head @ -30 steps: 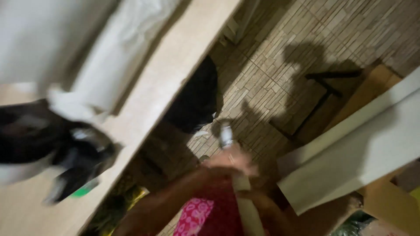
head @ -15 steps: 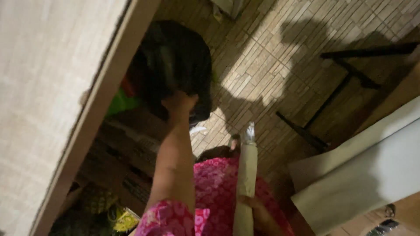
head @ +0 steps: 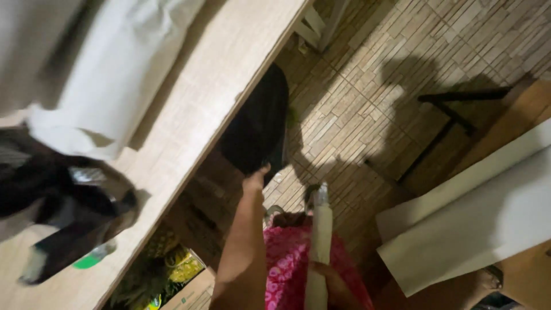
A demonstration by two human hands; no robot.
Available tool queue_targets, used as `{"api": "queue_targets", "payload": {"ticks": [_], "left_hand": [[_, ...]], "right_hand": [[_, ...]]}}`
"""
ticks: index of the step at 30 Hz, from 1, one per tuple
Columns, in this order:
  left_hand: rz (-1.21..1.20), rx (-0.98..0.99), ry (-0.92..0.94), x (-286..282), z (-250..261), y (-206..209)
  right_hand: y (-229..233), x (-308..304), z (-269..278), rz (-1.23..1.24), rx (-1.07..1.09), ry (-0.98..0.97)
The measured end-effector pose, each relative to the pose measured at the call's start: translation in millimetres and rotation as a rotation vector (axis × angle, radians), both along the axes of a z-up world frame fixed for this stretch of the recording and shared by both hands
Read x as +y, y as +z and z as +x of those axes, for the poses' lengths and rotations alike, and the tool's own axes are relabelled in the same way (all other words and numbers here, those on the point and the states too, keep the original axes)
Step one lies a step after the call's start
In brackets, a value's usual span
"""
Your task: The person is packaging green leafy vegetables by wrapping individual bunches in paper or plastic bags and placing them into a storage box.
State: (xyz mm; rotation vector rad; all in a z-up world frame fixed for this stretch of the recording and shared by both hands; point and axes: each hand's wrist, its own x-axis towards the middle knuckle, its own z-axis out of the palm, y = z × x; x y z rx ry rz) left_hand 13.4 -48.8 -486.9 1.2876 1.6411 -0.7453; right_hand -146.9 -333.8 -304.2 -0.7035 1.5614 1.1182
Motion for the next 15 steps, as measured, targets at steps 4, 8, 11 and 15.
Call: {"api": "queue_targets", "payload": {"ticks": [4,8,11,15], "left_hand": [[0.050,-0.014,0.253,-19,-8,98],[0.149,-0.049,0.939,-12,-24,116],[0.144,-0.085,1.087,0,-49,132],[0.205,-0.054,-0.365,21,-114,100]], "right_hand": [[-21,-12,6,0.204,-0.023,-0.160],[81,0,57,0.130,-0.040,-0.224],[119,-2,64,-0.014,-0.152,-0.161],[180,5,76,-0.178,-0.097,-0.123]]}}
